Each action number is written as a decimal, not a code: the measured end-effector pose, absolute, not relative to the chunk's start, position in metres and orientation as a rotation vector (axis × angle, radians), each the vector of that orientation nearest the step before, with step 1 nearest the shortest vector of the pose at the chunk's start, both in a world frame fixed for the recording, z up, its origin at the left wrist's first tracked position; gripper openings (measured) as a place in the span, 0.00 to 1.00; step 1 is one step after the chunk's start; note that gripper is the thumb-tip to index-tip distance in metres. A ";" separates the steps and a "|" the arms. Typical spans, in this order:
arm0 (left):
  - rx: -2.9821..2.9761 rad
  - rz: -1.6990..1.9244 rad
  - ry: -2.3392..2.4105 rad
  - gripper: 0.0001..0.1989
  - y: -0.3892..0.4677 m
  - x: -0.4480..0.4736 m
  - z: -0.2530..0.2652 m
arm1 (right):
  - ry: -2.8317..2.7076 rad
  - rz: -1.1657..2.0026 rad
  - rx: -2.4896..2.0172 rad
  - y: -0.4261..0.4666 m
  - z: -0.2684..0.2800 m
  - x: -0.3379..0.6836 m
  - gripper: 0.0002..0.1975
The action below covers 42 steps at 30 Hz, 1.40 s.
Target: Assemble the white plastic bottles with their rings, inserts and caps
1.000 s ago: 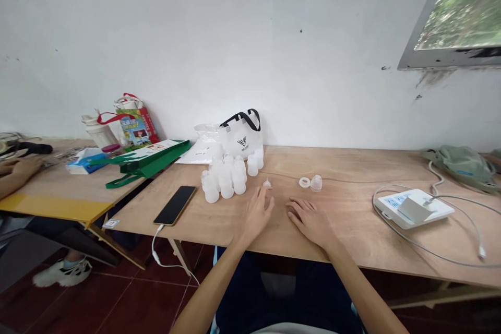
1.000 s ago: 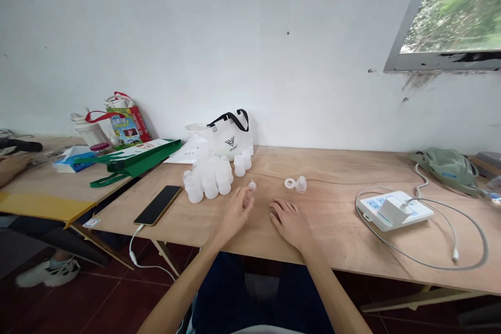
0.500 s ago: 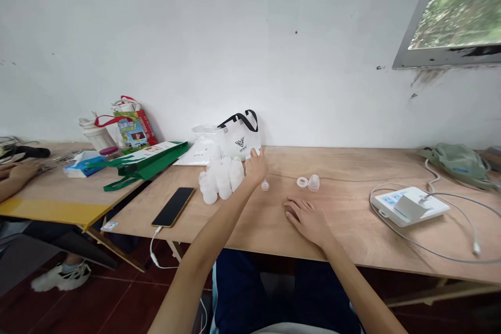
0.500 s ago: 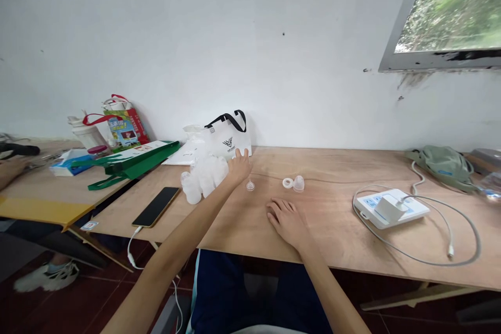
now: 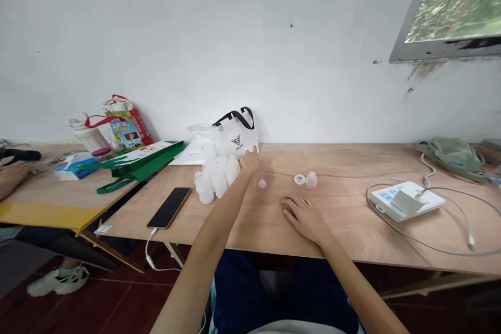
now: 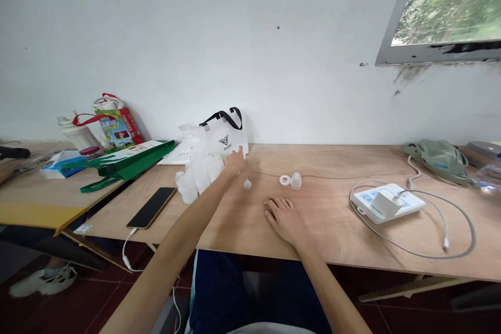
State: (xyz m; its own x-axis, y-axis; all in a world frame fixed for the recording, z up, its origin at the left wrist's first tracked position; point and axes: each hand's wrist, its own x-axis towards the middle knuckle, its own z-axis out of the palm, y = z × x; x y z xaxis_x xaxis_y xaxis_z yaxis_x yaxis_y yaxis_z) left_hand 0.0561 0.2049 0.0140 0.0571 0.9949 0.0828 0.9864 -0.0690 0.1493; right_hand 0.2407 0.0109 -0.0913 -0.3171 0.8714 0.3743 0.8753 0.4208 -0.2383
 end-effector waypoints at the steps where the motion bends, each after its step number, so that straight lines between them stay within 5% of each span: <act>1: 2.240 0.250 2.106 0.27 0.206 0.056 0.015 | -2.236 -0.011 -1.484 0.011 -0.091 0.241 0.15; 8: 2.240 0.180 2.058 0.19 0.211 0.054 0.015 | -2.219 -0.017 -1.476 0.009 -0.090 0.240 0.15; 20: 2.612 0.276 1.613 0.17 0.186 0.064 0.037 | -2.187 0.041 -1.429 0.010 -0.090 0.239 0.14; 29: 2.901 0.079 0.767 0.15 0.115 0.074 0.027 | -1.247 0.024 -1.377 0.016 -0.072 0.257 0.12; 36: 2.850 0.055 0.685 0.23 0.097 0.068 0.028 | -1.201 0.030 -1.328 0.014 -0.071 0.256 0.13; 42: 2.756 0.227 0.579 0.19 0.089 0.055 0.043 | -1.197 0.034 -1.315 0.014 -0.071 0.254 0.13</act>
State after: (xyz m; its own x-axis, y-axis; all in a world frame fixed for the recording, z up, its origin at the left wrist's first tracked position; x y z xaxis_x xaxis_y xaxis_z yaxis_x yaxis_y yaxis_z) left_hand 0.0553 0.0891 0.0428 0.9055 0.4150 0.0888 0.3651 -0.8684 0.3356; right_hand 0.2541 0.0141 -0.0706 0.4530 0.6189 0.6417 0.5817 0.3402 -0.7388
